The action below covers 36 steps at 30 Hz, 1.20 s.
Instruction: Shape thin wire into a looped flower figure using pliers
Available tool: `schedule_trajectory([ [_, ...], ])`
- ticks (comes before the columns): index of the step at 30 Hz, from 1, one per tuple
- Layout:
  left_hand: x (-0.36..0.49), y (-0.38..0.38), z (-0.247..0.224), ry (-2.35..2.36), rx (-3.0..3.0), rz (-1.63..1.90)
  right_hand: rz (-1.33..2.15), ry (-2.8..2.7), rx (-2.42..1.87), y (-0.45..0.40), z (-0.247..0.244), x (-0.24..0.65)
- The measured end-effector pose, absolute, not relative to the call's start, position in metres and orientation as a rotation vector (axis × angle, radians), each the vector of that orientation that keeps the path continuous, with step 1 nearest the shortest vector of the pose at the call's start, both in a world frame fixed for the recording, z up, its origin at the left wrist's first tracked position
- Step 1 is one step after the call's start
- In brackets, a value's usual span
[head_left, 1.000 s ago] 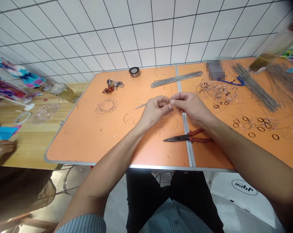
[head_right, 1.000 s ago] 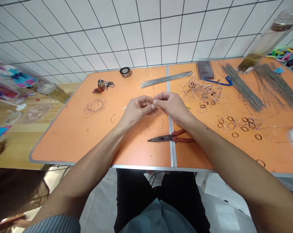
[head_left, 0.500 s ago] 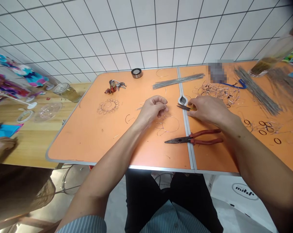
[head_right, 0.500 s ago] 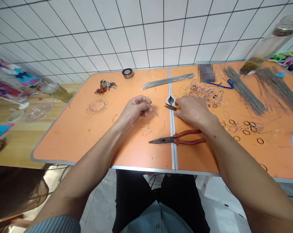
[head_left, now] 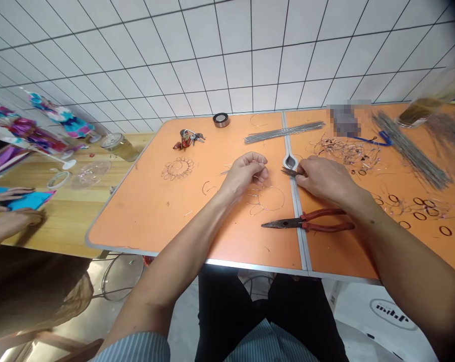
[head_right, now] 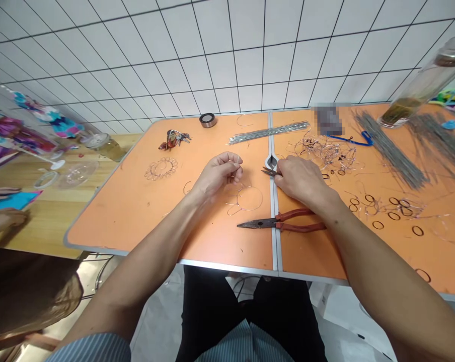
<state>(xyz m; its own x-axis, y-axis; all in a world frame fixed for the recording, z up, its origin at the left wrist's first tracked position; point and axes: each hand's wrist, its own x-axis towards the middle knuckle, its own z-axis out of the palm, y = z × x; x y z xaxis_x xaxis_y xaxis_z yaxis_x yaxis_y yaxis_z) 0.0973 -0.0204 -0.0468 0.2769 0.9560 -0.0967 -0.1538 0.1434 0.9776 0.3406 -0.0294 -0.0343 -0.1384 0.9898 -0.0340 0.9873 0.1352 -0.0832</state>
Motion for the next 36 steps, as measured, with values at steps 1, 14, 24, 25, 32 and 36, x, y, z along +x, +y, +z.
schedule_trajectory([
  [1, 0.097, -0.02, -0.047, 0.933, 1.088, 0.995, 0.09, -2.331, -2.046, -0.031, -0.033, 0.338],
  [14, 0.098, -0.022, -0.044, 0.971, 1.132, 1.03, 1.513, -1.049, -1.352, -0.031, -0.021, 0.328],
  [24, 0.098, -0.022, -0.039, 0.959, 1.1, 1.063, 1.921, -0.776, -1.1, -0.041, -0.019, 0.317],
  [25, 0.097, -0.022, -0.04, 0.955, 1.112, 1.065, 1.885, -0.808, -1.112, -0.041, -0.021, 0.315],
  [32, 0.098, -0.018, -0.049, 0.924, 1.087, 1.074, 1.305, -1.404, -1.317, -0.041, -0.036, 0.313],
  [36, 0.099, -0.021, -0.044, 0.926, 1.074, 1.101, 0.916, -1.802, -1.461, -0.045, -0.034, 0.311],
])
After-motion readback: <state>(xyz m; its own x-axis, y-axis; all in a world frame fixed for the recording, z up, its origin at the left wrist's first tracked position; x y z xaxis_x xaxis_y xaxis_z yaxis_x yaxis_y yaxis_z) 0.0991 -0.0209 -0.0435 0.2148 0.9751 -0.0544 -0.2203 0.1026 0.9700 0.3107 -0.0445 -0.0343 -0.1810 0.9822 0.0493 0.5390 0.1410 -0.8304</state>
